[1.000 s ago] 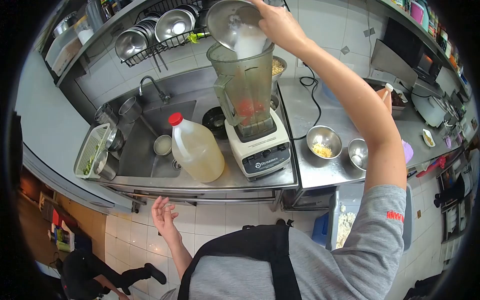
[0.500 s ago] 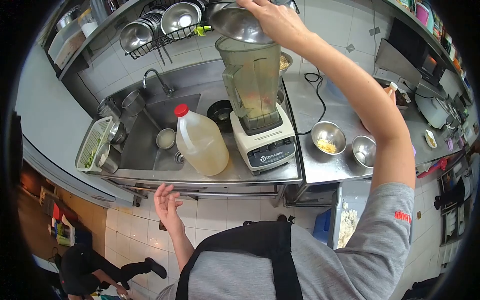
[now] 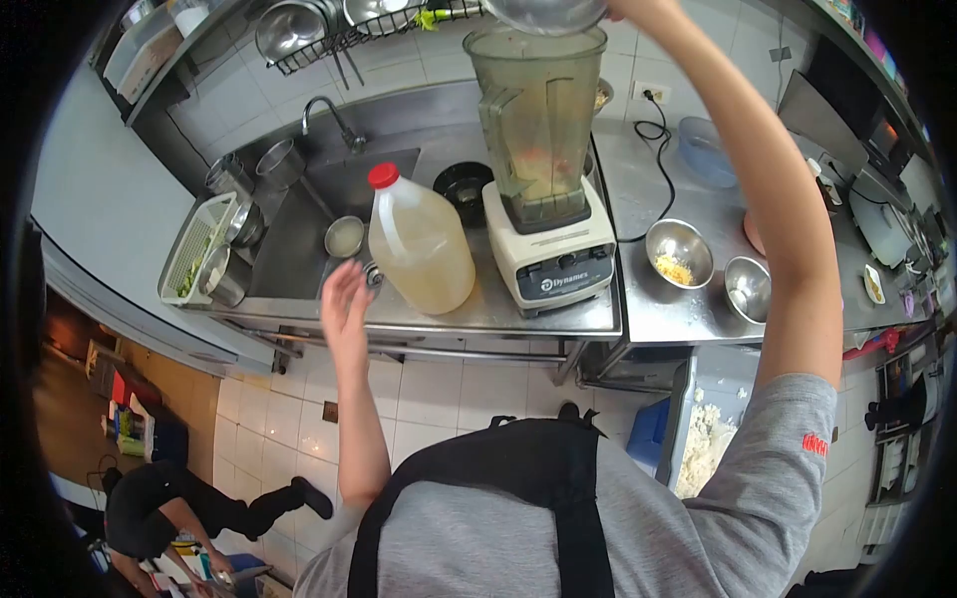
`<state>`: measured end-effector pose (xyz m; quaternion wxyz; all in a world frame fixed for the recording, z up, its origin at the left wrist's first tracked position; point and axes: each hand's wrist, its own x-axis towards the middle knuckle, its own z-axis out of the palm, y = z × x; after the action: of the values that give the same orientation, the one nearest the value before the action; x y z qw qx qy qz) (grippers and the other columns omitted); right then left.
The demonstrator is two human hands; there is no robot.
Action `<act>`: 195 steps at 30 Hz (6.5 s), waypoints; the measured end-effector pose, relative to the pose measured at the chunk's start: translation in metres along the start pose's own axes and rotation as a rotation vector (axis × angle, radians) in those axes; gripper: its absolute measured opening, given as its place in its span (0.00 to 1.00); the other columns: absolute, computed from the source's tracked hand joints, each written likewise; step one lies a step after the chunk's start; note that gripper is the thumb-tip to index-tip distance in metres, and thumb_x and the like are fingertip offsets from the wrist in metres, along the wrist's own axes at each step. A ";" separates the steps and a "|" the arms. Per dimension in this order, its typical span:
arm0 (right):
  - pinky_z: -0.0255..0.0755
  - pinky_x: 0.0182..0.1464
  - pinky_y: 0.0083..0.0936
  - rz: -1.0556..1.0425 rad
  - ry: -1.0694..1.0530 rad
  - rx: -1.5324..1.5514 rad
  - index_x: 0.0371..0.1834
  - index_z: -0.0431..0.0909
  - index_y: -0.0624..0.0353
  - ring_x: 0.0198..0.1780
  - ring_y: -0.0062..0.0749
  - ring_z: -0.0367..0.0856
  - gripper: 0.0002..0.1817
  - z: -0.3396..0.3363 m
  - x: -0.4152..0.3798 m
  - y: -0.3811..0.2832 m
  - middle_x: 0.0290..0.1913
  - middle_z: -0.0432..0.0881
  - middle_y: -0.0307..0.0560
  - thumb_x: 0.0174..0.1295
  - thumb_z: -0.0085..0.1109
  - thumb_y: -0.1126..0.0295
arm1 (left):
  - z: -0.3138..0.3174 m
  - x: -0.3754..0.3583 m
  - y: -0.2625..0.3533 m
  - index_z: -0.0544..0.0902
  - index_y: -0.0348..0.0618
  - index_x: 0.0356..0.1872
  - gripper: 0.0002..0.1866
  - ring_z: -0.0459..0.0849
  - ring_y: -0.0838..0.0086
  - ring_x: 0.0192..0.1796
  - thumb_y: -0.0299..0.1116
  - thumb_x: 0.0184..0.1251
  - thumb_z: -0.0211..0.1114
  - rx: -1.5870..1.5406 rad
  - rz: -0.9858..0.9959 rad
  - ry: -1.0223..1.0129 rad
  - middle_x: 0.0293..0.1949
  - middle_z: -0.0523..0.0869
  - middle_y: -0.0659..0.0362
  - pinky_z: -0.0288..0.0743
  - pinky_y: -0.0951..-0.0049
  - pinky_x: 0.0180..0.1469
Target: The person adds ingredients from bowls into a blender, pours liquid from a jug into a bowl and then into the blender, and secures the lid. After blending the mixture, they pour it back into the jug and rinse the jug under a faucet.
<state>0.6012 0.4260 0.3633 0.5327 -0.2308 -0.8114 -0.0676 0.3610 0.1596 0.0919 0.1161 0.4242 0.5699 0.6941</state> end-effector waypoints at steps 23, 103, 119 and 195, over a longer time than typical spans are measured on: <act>0.82 0.24 0.27 1.540 -0.471 1.596 0.60 0.55 0.60 0.35 0.38 0.80 0.27 0.089 -0.309 -0.095 0.49 0.70 0.54 0.54 0.44 0.79 | -0.027 0.105 -0.041 0.70 0.37 0.21 0.19 0.63 0.85 0.23 0.41 0.67 0.53 0.045 -0.047 0.207 0.18 0.68 0.69 0.58 0.79 0.24; 0.70 0.42 0.31 0.070 -1.213 0.527 0.38 0.76 0.62 0.44 0.42 0.76 0.18 0.236 -0.098 -0.174 0.43 0.77 0.54 0.53 0.57 0.58 | -0.104 0.142 -0.005 0.68 0.42 0.27 0.20 0.56 0.90 0.18 0.49 0.68 0.48 0.217 -0.427 -0.773 0.17 0.60 0.72 0.50 0.86 0.18; 0.64 0.41 0.32 -0.400 -1.023 1.067 0.30 0.71 0.64 0.49 0.41 0.68 0.09 0.268 -0.144 -0.187 0.38 0.73 0.46 0.42 0.54 0.82 | -0.130 0.087 -0.026 0.67 0.43 0.27 0.18 0.56 0.88 0.15 0.47 0.69 0.47 -0.022 -0.561 -0.603 0.16 0.61 0.69 0.51 0.85 0.17; 0.68 0.12 0.23 1.298 -0.670 0.823 0.45 0.66 0.73 0.13 0.27 0.74 0.17 0.235 -0.307 -0.111 0.17 0.76 0.50 0.53 0.44 0.73 | -0.079 0.140 -0.004 0.70 0.37 0.30 0.19 0.63 0.83 0.15 0.45 0.69 0.47 0.591 -0.597 -0.901 0.14 0.64 0.67 0.60 0.78 0.18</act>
<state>0.4556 0.3184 0.0035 0.2384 -0.4471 -0.5926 0.6262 0.2167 0.1960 0.1532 0.4124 0.5121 0.7273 0.1967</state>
